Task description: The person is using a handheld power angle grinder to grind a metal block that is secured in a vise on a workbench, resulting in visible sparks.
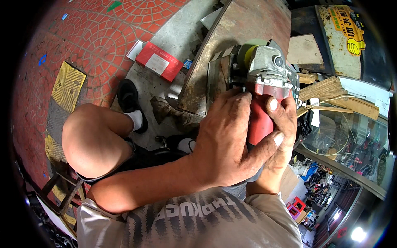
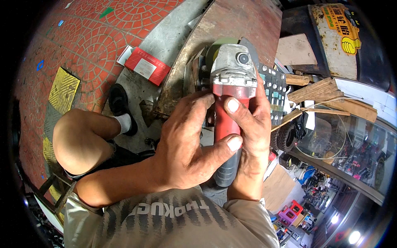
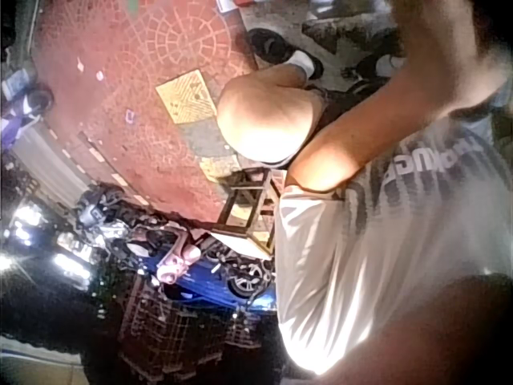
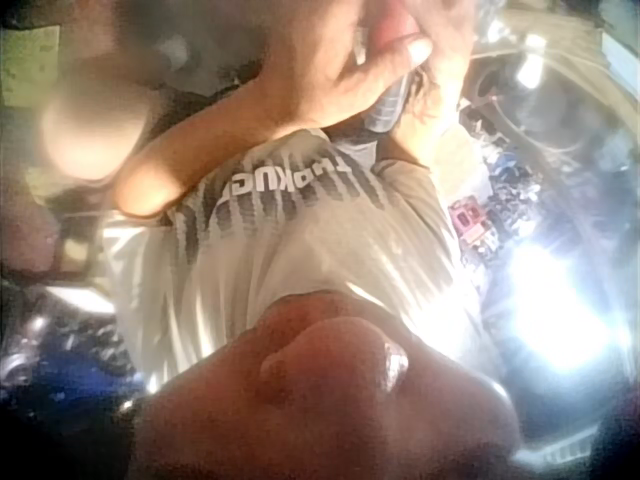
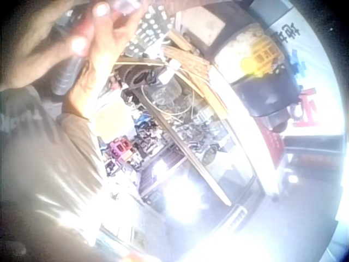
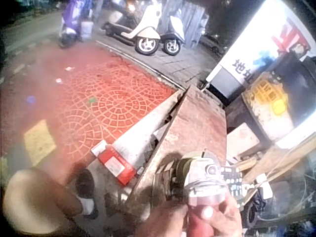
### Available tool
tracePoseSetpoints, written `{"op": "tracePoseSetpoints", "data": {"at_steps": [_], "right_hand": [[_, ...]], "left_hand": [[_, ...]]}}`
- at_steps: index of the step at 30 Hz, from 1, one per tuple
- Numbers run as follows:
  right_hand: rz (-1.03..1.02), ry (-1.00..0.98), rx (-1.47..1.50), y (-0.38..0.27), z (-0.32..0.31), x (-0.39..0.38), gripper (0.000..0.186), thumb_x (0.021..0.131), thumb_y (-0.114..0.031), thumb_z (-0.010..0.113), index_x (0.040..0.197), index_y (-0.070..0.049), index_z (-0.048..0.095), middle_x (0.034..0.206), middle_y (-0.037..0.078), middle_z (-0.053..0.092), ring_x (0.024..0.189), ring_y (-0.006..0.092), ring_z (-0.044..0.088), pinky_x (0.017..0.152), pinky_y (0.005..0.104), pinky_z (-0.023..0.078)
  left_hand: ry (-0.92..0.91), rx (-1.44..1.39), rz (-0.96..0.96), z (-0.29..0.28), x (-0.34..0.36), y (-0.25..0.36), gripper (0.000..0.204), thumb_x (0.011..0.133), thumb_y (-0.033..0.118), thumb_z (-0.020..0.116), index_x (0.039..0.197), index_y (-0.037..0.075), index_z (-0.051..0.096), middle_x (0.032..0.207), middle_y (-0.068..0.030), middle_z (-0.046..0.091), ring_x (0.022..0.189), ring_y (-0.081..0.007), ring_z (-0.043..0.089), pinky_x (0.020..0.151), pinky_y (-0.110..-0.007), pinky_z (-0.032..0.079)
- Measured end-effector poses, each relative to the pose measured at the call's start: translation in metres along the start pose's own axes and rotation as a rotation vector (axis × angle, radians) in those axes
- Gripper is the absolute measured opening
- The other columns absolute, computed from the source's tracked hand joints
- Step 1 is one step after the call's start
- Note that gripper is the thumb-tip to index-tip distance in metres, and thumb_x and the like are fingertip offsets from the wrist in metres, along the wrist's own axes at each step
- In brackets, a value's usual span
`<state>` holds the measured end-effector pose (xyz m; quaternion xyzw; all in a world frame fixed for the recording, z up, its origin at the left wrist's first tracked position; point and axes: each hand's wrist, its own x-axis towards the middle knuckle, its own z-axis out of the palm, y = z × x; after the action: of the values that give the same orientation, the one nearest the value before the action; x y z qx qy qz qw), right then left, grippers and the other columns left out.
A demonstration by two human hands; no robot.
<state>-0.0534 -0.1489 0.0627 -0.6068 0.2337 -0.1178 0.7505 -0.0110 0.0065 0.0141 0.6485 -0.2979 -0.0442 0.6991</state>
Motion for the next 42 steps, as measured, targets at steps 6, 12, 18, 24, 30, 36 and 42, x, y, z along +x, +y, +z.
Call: {"op": "tracePoseSetpoints", "data": {"at_steps": [6, 12, 18, 24, 30, 36, 42], "right_hand": [[-0.013, 0.046, -0.019, 0.001, 0.002, 0.0, 0.088, 0.095, -0.015, 0.09, 0.171, 0.001, 0.049, 0.139, 0.019, 0.075, 0.113, 0.0253, 0.078, 0.092, 0.0388, 0.069], [-0.023, 0.054, -0.013, 0.003, 0.005, 0.0, 0.088, 0.095, -0.017, 0.092, 0.17, 0.001, 0.05, 0.139, 0.019, 0.075, 0.114, 0.0257, 0.078, 0.094, 0.0391, 0.068], [0.004, 0.025, -0.017, 0.001, 0.002, 0.002, 0.09, 0.094, -0.017, 0.093, 0.171, 0.001, 0.049, 0.139, 0.019, 0.076, 0.116, 0.0264, 0.078, 0.096, 0.0393, 0.068], [0.001, 0.04, -0.011, 0.003, 0.005, 0.003, 0.094, 0.094, -0.018, 0.094, 0.173, 0.0, 0.047, 0.137, 0.02, 0.076, 0.109, 0.0264, 0.079, 0.088, 0.0393, 0.07], [0.012, 0.034, -0.001, 0.002, 0.006, 0.001, 0.096, 0.094, -0.017, 0.094, 0.174, -0.001, 0.045, 0.136, 0.021, 0.076, 0.102, 0.0264, 0.079, 0.08, 0.039, 0.07], [-0.019, -0.001, 0.011, 0.001, 0.002, 0.0, 0.095, 0.093, -0.015, 0.092, 0.174, 0.001, 0.045, 0.138, 0.02, 0.075, 0.107, 0.0265, 0.079, 0.086, 0.0394, 0.07], [-0.042, 0.048, 0.04, 0.005, -0.004, -0.004, 0.095, 0.093, -0.017, 0.092, 0.174, 0.001, 0.045, 0.137, 0.02, 0.075, 0.106, 0.0265, 0.079, 0.087, 0.0391, 0.07]], "left_hand": [[-0.037, -0.015, -0.07, 0.0, 0.001, 0.003, 0.069, 0.102, 0.029, 0.087, 0.151, -0.011, 0.059, 0.14, -0.0317, 0.067, 0.124, -0.0452, 0.07, 0.105, -0.05, 0.06], [-0.04, 0.009, -0.079, -0.001, 0.001, 0.003, 0.068, 0.102, 0.029, 0.088, 0.151, -0.01, 0.06, 0.139, -0.0298, 0.068, 0.123, -0.0434, 0.071, 0.104, -0.049, 0.06], [-0.021, -0.013, -0.063, -0.001, 0.002, 0.001, 0.069, 0.101, 0.029, 0.088, 0.149, -0.011, 0.06, 0.136, -0.0314, 0.068, 0.121, -0.0453, 0.071, 0.103, -0.051, 0.06], [-0.005, 0.001, -0.041, -0.001, 0.0, -0.001, 0.07, 0.101, 0.029, 0.088, 0.149, -0.012, 0.059, 0.137, -0.0339, 0.068, 0.123, -0.0483, 0.071, 0.105, -0.053, 0.058], [-0.006, -0.02, -0.02, -0.001, -0.001, -0.002, 0.07, 0.102, 0.029, 0.087, 0.15, -0.012, 0.058, 0.139, -0.035, 0.067, 0.125, -0.0503, 0.07, 0.108, -0.055, 0.057], [-0.019, 0.013, 0.01, -0.002, -0.003, 0.001, 0.075, 0.101, 0.03, 0.087, 0.154, -0.013, 0.056, 0.141, -0.0351, 0.066, 0.125, -0.0506, 0.069, 0.108, -0.055, 0.057], [-0.059, 0.009, -0.045, 0.003, -0.003, 0.004, 0.075, 0.1, 0.029, 0.088, 0.154, -0.012, 0.056, 0.143, -0.0351, 0.067, 0.127, -0.0498, 0.07, 0.105, -0.053, 0.059]]}}
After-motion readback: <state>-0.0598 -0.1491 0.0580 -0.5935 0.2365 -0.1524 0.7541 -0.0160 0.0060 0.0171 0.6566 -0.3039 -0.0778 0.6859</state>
